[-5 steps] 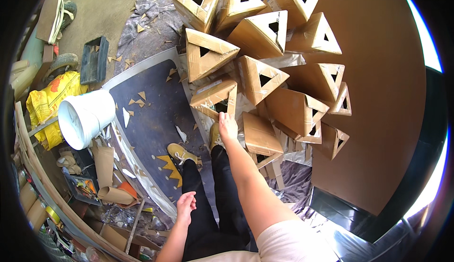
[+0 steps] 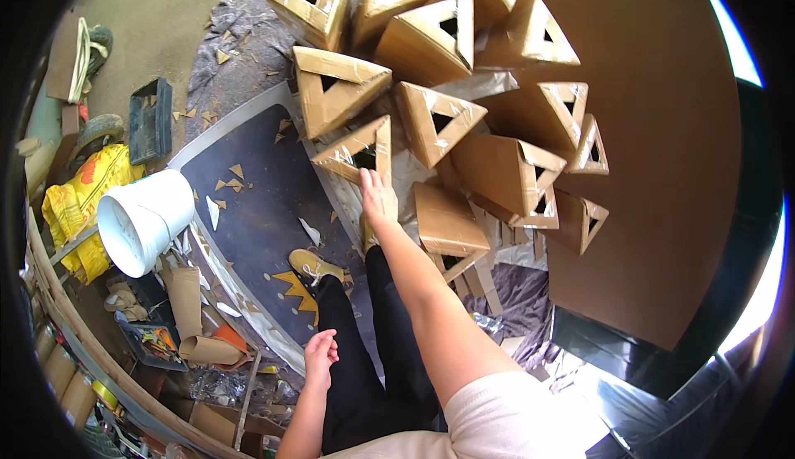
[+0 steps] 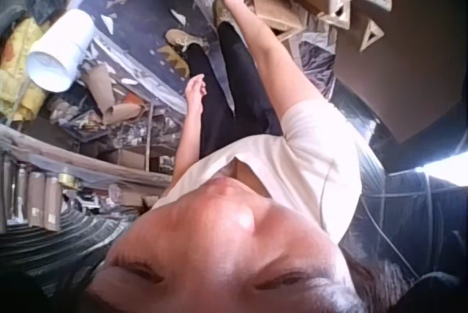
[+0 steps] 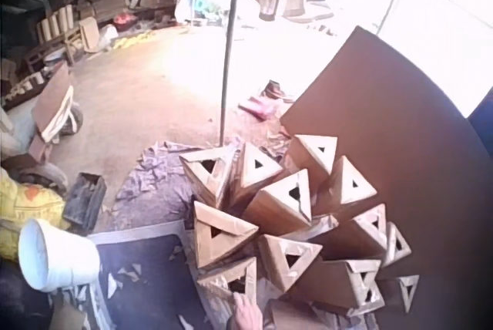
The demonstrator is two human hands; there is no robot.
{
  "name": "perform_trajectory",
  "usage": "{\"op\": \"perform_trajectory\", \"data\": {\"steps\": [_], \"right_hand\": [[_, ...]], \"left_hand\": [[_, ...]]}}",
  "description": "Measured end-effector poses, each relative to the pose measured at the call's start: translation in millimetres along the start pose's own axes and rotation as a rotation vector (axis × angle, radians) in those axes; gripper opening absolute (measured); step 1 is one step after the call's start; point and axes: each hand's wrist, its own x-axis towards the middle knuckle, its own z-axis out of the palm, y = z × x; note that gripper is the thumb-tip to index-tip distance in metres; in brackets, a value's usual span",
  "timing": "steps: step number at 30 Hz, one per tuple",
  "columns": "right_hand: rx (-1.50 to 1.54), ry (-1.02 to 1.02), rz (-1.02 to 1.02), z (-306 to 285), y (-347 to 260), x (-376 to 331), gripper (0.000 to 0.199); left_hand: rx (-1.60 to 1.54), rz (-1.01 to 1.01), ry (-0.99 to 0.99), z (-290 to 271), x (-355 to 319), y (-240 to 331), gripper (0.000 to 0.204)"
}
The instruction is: The person assembles triangular cardboard boxes by folding flat pieces and securing them with a tape dispenser. They place each completed box into a growing stack on the floor. The person also applies a small white label to one of the boxes before stacking it.
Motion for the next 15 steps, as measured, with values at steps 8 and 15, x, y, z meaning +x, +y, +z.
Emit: {"op": "perform_trajectory", "data": {"steps": [8,15], "right_hand": [[0.212,-0.179,0.273,-25,28,-186,0.058],[0.132,-0.076,0.736,-5,91,-203,0.073]], "left_hand": [[0.097,-0.025,-0.047,-2,-2,-20,0.018],[0.203,-0.019,-0.063,-4,-3,-28,0.018]]}}
